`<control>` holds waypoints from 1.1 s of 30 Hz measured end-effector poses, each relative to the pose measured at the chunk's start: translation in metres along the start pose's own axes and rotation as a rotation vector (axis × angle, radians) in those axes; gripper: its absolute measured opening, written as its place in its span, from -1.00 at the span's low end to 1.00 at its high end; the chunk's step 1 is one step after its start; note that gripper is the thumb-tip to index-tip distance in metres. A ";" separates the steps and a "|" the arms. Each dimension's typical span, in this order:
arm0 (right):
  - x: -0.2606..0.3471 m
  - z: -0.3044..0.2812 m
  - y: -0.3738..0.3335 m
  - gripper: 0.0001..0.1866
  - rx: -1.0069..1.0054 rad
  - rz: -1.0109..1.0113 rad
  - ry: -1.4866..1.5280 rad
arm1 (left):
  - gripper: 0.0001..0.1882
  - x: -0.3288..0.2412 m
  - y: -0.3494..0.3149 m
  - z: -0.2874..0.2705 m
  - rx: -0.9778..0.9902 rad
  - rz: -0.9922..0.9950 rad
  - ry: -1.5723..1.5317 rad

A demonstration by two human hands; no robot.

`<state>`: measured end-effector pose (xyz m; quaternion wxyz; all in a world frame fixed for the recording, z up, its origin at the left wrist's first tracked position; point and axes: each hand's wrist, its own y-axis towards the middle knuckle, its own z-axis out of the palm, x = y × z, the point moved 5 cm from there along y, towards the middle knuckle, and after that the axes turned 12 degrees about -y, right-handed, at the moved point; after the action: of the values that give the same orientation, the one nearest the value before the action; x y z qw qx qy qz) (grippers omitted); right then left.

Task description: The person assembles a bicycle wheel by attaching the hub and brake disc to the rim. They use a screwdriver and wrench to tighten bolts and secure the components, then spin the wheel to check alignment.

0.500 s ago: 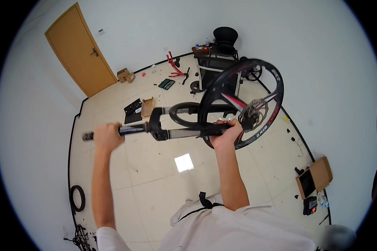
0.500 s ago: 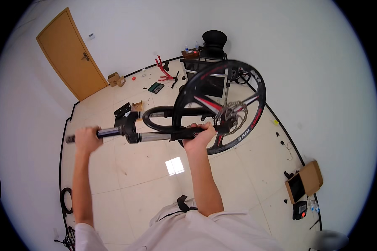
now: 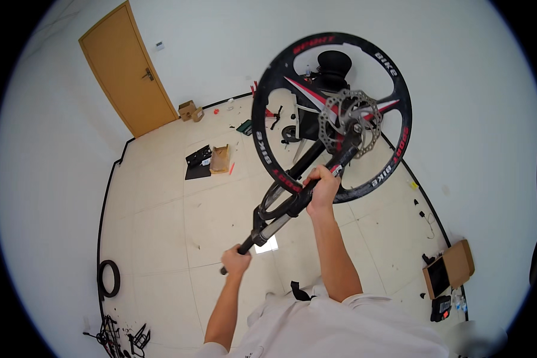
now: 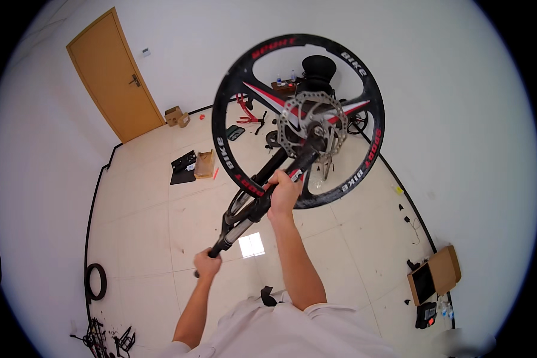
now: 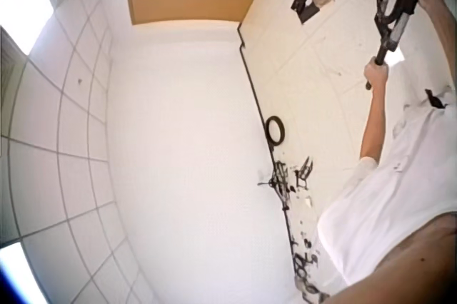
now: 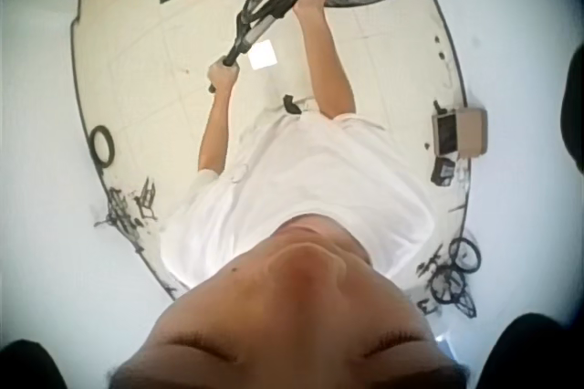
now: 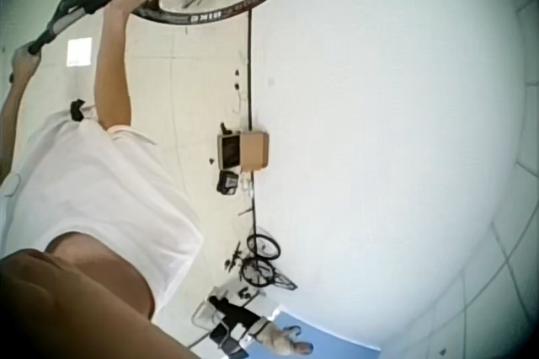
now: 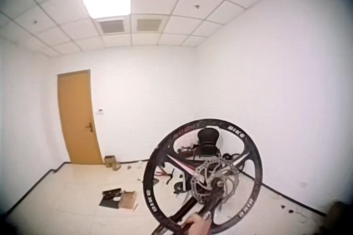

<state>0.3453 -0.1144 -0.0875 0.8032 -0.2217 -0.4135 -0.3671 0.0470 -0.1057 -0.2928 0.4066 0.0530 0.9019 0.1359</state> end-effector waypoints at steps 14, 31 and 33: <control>0.048 -0.038 -0.029 -0.83 0.388 -0.263 -0.651 | -0.66 -0.072 -0.135 0.227 0.230 -0.220 -0.799; -0.003 -0.074 -0.020 -0.86 0.153 0.301 0.519 | -0.82 -0.061 0.057 -0.086 -0.113 0.226 0.305; -0.014 -0.082 -0.022 -0.91 0.075 0.371 0.571 | -0.83 -0.090 0.070 -0.123 -0.172 0.410 0.402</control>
<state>0.3639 -0.1768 -0.1436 0.9472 -0.1517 -0.1379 -0.2465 0.0139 -0.0819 -0.1301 0.1870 0.1715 0.9200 0.2988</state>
